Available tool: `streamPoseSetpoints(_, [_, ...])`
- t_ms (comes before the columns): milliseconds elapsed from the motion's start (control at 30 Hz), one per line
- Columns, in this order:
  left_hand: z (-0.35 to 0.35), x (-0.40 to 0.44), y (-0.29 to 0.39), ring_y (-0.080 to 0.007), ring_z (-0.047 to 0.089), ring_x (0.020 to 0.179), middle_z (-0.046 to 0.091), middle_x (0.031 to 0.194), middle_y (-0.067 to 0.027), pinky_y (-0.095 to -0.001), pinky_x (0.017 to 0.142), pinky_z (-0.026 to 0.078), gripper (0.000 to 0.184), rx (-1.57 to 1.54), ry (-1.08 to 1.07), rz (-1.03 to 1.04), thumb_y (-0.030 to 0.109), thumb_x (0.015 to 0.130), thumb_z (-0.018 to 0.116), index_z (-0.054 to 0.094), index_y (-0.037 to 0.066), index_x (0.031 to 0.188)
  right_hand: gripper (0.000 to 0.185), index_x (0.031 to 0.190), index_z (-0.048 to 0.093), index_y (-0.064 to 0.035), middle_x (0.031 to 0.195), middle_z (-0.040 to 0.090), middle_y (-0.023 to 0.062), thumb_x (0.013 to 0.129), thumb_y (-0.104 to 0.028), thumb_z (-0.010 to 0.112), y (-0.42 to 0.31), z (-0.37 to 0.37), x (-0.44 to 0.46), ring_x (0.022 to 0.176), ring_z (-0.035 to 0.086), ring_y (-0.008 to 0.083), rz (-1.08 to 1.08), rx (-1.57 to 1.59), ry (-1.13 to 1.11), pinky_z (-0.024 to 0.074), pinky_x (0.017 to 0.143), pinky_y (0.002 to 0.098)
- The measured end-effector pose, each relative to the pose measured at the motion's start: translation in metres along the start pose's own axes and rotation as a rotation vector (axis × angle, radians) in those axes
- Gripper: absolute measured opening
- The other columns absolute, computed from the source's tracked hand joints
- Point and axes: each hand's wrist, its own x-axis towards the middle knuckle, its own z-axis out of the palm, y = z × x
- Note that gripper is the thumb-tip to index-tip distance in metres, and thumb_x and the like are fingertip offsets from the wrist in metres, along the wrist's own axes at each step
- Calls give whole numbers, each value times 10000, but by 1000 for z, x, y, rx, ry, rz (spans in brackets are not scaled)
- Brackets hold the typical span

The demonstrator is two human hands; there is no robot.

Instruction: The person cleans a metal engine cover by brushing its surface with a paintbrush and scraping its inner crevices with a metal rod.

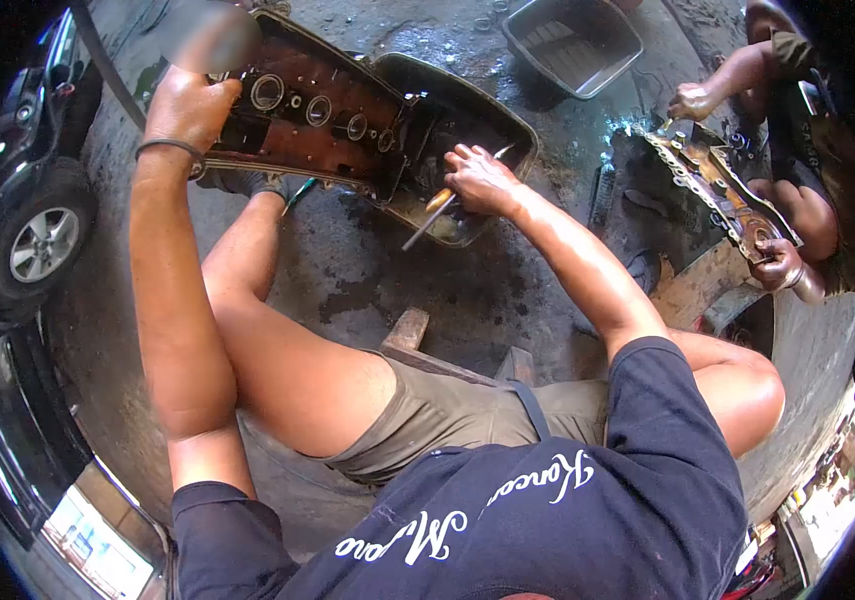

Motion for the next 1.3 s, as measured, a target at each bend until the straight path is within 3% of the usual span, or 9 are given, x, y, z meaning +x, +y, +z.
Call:
streamPoseSetpoints(100, [15,0,1,-101,580,700,663,900,-27,-244,642,495,811,31,68,76,-55,760,581,457,239,1506,221,994,740,-132,1129,642,94,806,-207,653,1,-14,-2,1208,557,256,-57,70,82,441,1009,427])
streamPoseSetpoints(233, [33,17,-9,-118,580,706,659,883,-62,-270,649,497,799,317,133,98,-35,763,600,470,259,1495,360,989,729,-102,877,708,112,811,-413,753,-1,-12,7,848,706,282,180,406,320,545,771,405])
streamPoseSetpoints(300, [39,23,-8,-144,604,740,665,882,-90,-301,690,512,811,350,122,78,-8,763,621,462,306,1494,394,954,737,-73,818,726,142,830,-447,744,0,-7,16,763,720,309,607,714,465,549,703,413])
streamPoseSetpoints(433, [53,27,-22,-249,670,824,695,971,-163,-380,777,532,836,352,119,15,61,751,659,439,392,1486,381,926,756,-68,826,735,171,842,-438,724,3,-2,26,791,728,312,784,912,661,547,741,417])
streamPoseSetpoints(467, [57,26,-23,-280,682,889,695,1028,-188,-389,808,532,830,376,124,27,75,756,656,430,391,1489,281,942,753,-36,832,756,115,865,-305,720,1,-2,23,774,736,211,840,834,668,554,717,348])
streamPoseSetpoints(533, [57,30,-22,-348,680,1049,676,1171,-240,-422,882,523,814,382,93,-8,101,769,644,413,393,1494,275,947,754,-37,843,759,114,859,-296,724,5,4,23,785,737,208,865,823,679,556,728,340])
streamPoseSetpoints(733, [57,44,-39,-332,686,1014,670,1194,-225,-408,868,529,810,384,114,28,93,764,645,431,392,1485,280,971,764,-137,892,750,114,773,-334,760,-4,-7,3,856,727,284,837,847,805,560,802,391])
streamPoseSetpoints(867, [53,41,-22,-282,691,925,681,1171,-196,-378,825,536,812,314,103,34,79,763,646,440,391,1484,254,942,742,-216,883,684,36,747,-376,772,-10,-38,-3,928,642,248,676,276,688,452,827,425])
streamPoseSetpoints(1300, [63,30,-17,-315,691,1006,702,1141,-193,-406,876,533,799,419,130,-38,123,793,662,409,403,1498,236,846,728,-42,744,732,115,871,-276,708,35,-151,12,697,716,236,693,588,1180,541,643,370])
